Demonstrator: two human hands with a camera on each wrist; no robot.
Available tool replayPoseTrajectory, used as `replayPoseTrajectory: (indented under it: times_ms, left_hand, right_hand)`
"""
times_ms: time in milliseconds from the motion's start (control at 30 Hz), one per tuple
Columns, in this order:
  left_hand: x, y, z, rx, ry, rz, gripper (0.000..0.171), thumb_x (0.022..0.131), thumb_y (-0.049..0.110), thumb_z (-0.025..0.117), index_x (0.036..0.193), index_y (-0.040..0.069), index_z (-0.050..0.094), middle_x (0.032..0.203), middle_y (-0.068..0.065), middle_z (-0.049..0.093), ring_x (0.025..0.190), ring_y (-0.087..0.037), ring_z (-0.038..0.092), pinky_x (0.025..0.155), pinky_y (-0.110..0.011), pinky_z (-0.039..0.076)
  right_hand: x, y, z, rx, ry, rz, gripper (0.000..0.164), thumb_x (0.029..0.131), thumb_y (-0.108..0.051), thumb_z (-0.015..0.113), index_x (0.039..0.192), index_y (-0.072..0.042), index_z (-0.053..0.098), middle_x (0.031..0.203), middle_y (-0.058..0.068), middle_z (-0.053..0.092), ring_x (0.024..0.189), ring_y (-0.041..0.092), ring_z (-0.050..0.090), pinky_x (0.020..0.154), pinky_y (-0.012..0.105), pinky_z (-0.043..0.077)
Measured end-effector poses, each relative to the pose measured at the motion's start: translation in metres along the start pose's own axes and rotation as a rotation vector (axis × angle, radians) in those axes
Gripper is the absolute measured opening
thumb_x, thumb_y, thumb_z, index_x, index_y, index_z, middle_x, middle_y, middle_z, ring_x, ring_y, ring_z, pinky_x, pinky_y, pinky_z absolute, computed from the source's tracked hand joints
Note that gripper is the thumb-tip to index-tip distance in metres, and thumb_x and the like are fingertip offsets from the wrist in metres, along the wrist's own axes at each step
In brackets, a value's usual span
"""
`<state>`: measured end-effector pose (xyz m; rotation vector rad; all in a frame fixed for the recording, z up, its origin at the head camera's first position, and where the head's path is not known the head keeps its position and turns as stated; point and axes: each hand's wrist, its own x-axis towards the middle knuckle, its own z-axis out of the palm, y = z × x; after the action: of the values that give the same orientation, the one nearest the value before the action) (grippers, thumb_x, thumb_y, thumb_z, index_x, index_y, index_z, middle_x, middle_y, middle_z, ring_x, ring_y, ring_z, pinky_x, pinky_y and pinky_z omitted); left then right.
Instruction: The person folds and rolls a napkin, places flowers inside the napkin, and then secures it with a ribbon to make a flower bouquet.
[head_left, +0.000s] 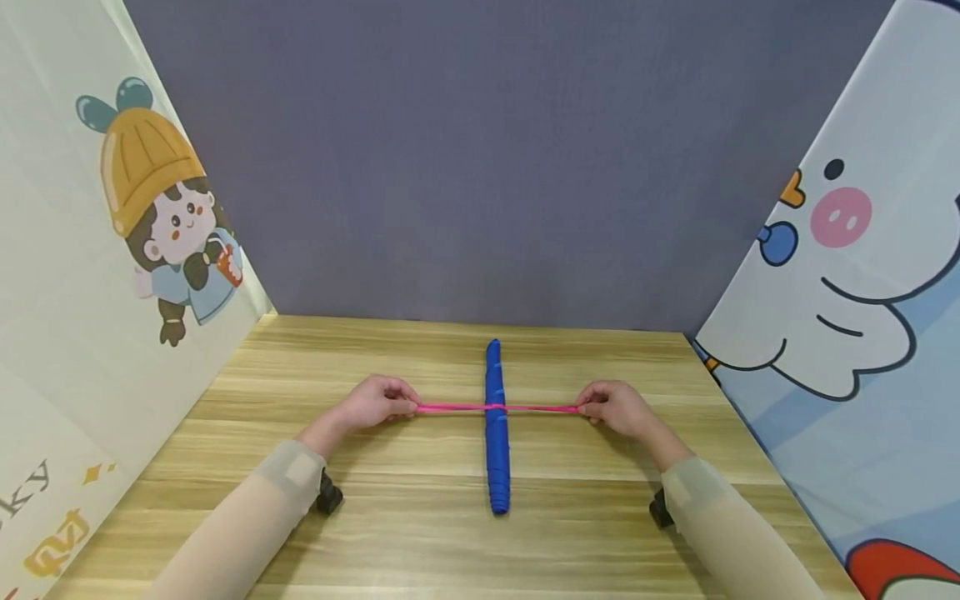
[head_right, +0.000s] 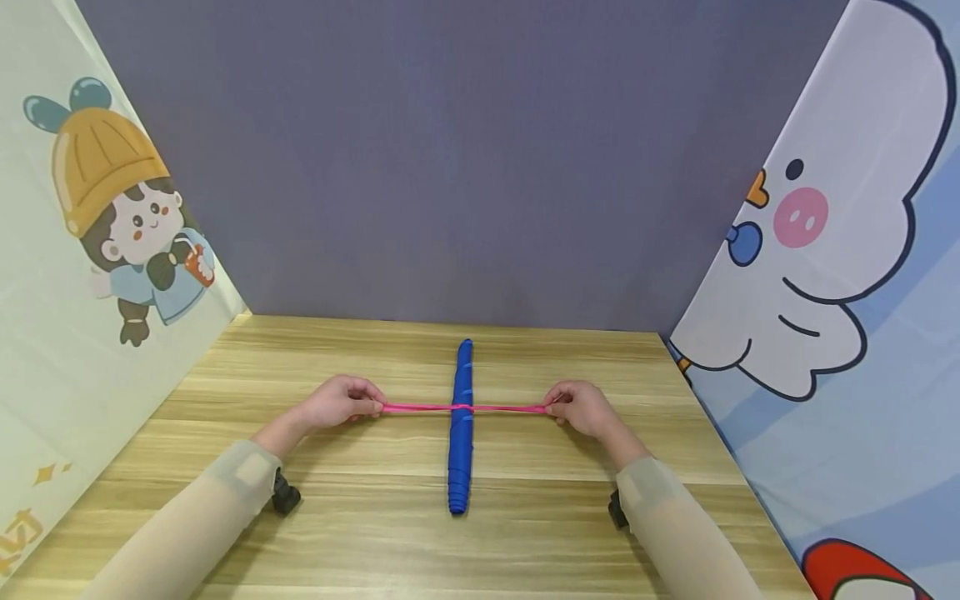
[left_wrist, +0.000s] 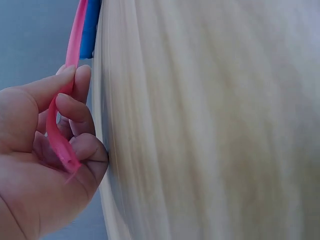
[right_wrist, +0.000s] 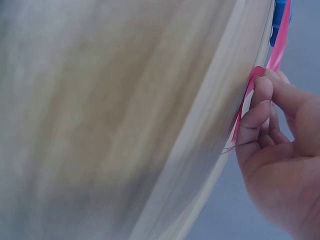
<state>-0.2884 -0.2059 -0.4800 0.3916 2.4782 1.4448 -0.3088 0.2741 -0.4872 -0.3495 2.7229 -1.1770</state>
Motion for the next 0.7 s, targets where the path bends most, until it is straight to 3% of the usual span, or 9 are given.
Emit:
replayPoseTrajectory:
  times_ms: [333,700]
  left_hand:
    - [-0.0005,0.0012,-0.0013,0.036,0.000,-0.052,0.011,0.100,0.010,0.078,0.107,0.002,0.082,0.087,-0.007,0.078,0.071,-0.013,0.058,0.063,-0.024,0.048]
    - [-0.0011,0.0034,-0.0014,0.091,0.017,-0.044,0.012,0.097,0.010,0.081,0.105,0.001,0.083,0.088,-0.006,0.080,0.078,-0.012,0.060,0.070,-0.025,0.048]
  right_hand:
    - [-0.0026,-0.0053,-0.0018,-0.051,-0.018,0.003,0.005,0.103,-0.007,0.075,0.104,-0.006,0.079,0.087,0.006,0.073,0.075,0.016,0.066,0.065,0.029,0.056]
    - [-0.0021,-0.0025,-0.0023,-0.054,-0.012,0.010,0.004,0.102,-0.006,0.076,0.103,-0.003,0.078,0.087,0.007,0.074,0.072,0.014,0.066,0.064,0.028,0.057]
